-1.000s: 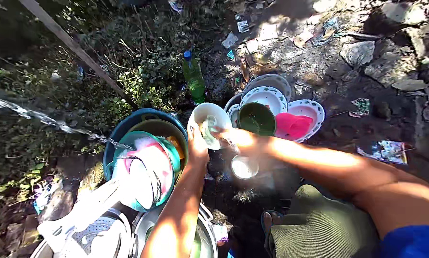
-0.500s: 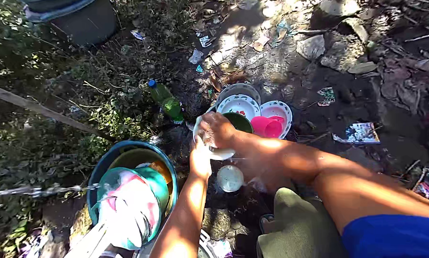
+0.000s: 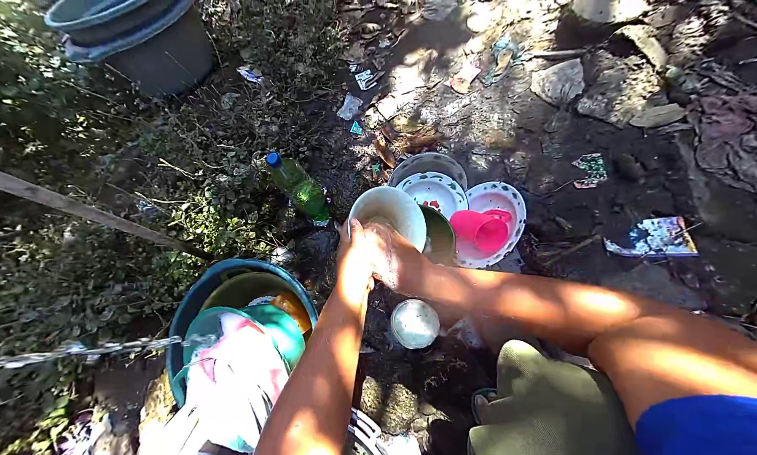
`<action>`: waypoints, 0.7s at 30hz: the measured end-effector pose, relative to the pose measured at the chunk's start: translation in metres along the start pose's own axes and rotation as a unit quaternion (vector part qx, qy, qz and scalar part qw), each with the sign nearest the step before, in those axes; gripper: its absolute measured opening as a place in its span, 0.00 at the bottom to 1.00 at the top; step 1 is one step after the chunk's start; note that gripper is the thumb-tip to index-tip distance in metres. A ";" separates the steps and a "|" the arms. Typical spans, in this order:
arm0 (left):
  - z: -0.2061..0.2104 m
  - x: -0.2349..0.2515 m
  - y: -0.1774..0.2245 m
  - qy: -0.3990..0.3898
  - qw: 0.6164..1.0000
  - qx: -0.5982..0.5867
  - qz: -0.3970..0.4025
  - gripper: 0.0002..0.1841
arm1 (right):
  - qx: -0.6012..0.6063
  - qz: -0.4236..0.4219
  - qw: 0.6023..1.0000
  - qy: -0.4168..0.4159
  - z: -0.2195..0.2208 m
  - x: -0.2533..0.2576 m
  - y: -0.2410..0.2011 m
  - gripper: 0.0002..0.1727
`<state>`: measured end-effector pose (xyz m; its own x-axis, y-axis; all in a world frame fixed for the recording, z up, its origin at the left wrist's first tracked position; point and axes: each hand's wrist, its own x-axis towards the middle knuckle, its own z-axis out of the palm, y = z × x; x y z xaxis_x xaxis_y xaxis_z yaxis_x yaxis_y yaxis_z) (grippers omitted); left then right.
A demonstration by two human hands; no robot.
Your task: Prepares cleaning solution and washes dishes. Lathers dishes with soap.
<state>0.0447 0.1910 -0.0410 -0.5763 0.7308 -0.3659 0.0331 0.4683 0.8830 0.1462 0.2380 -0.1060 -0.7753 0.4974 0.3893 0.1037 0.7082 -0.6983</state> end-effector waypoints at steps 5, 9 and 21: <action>-0.038 0.028 0.026 -0.005 0.996 -0.008 -0.089 0.31 | -0.047 -0.038 0.993 -0.102 -0.037 0.003 0.025 0.20; -0.038 0.025 0.023 -0.034 0.967 -0.245 -0.063 0.37 | 0.120 -0.082 0.988 -0.052 -0.089 0.022 0.012 0.11; -0.005 -0.013 0.002 -0.177 0.952 -0.248 0.035 0.14 | 0.039 -0.101 0.982 0.157 -0.039 0.031 -0.010 0.14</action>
<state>0.0488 0.1798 -0.0330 -0.2732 0.9143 -0.2991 -0.3781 0.1838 0.9073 0.1460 0.2661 -0.0637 -0.5440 0.4883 0.6823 -0.0902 0.7745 -0.6262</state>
